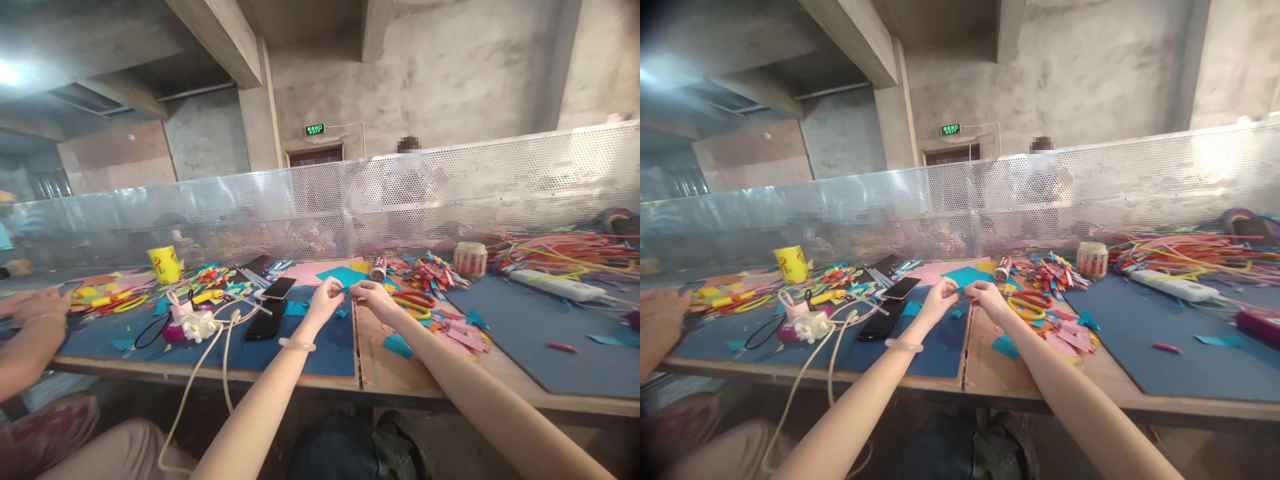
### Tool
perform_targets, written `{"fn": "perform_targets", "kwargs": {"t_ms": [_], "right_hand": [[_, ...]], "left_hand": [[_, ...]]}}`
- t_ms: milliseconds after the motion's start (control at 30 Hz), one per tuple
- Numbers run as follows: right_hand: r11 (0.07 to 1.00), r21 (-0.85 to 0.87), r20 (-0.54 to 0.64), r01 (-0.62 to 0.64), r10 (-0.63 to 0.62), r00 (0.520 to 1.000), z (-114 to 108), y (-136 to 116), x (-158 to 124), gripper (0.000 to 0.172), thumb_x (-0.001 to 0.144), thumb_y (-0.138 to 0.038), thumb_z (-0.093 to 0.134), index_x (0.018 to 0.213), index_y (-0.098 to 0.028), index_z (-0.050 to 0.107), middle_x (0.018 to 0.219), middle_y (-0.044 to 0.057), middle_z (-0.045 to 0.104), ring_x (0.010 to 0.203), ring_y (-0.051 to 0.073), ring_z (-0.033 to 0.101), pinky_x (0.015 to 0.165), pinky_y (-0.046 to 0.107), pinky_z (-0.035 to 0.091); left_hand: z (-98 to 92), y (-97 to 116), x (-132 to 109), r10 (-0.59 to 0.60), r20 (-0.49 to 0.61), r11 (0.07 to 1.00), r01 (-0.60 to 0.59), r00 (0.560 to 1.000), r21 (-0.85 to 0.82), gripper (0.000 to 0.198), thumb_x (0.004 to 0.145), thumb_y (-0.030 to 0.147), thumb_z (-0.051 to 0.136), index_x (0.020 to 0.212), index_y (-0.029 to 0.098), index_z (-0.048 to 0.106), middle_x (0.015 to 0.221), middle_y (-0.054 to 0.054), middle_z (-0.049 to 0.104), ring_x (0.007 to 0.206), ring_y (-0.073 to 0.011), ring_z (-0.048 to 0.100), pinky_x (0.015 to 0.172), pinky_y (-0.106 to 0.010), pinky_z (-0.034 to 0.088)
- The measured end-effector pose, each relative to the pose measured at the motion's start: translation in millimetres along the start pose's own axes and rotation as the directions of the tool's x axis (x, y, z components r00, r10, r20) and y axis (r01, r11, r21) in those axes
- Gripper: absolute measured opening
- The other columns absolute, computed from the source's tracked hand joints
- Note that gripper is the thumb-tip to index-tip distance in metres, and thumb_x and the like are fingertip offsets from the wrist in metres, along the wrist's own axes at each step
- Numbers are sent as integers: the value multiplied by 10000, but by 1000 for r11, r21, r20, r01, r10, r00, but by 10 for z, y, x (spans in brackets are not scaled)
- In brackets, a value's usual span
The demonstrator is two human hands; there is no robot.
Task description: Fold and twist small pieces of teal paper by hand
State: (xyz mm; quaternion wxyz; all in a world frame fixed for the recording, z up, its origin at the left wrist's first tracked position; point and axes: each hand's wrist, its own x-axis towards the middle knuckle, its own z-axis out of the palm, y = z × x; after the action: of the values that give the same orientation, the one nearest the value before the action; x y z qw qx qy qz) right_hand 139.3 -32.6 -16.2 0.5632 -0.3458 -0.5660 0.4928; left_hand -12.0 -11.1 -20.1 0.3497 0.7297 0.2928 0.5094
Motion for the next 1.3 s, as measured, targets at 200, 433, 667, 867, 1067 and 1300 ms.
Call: {"fn": "perform_targets", "kwargs": {"t_ms": [200, 433, 667, 867, 1067, 1300], "right_hand": [[1000, -7, 0, 10, -10, 1000, 2, 8, 5, 126, 608, -255, 642, 641, -142, 596, 610, 4, 569, 604, 98, 520, 570, 226, 383], [999, -29, 0, 19, -19, 1000, -13, 29, 27, 124, 616, -261, 636, 644, -147, 597, 610, 3, 573, 602, 100, 520, 571, 232, 382], [998, -58, -16, 13, -14, 1000, 0, 22, 19, 128, 609, -262, 636, 643, -147, 594, 606, 0, 568, 605, 101, 522, 572, 229, 384], [997, -79, -23, 20, -22, 999, 3, 12, 14, 156, 612, -289, 640, 643, -144, 589, 606, -1, 564, 589, 94, 512, 565, 227, 383], [992, -118, -38, 35, -39, 998, -7, 21, 17, 184, 621, -317, 635, 658, -142, 590, 596, -6, 557, 575, 90, 504, 551, 224, 380], [980, -189, -24, 68, -74, 997, -9, 25, 26, 182, 635, -320, 617, 647, -141, 588, 578, -10, 545, 552, 87, 495, 541, 226, 381]], "left_hand": [[-7, -15, 8, 4, -6, 1000, -4, 1000, 5, 176, 681, 200, 569, 805, 184, 445, 656, 44, 509, 532, -91, 540, 509, -212, 427], [1, 21, -5, -14, 4, 1000, 14, 1000, -22, 179, 675, 205, 574, 796, 185, 443, 641, 46, 520, 527, -103, 562, 534, -234, 451], [2, 44, -17, -32, 13, 998, 33, 999, -45, 185, 673, 217, 584, 793, 180, 448, 644, 39, 538, 528, -110, 578, 542, -242, 468], [-1, 7, -4, -22, -6, 999, 22, 1000, -42, 169, 670, 221, 592, 783, 170, 477, 699, 16, 565, 567, -109, 589, 578, -254, 485], [6, -12, 0, -26, 0, 998, 26, 1000, -62, 164, 697, 273, 582, 791, 165, 501, 691, -1, 589, 577, -130, 605, 610, -290, 500], [2, -29, 8, -12, 0, 998, 12, 1000, -58, 136, 702, 258, 575, 767, 159, 509, 670, 3, 588, 558, -129, 605, 579, -273, 504]]}}
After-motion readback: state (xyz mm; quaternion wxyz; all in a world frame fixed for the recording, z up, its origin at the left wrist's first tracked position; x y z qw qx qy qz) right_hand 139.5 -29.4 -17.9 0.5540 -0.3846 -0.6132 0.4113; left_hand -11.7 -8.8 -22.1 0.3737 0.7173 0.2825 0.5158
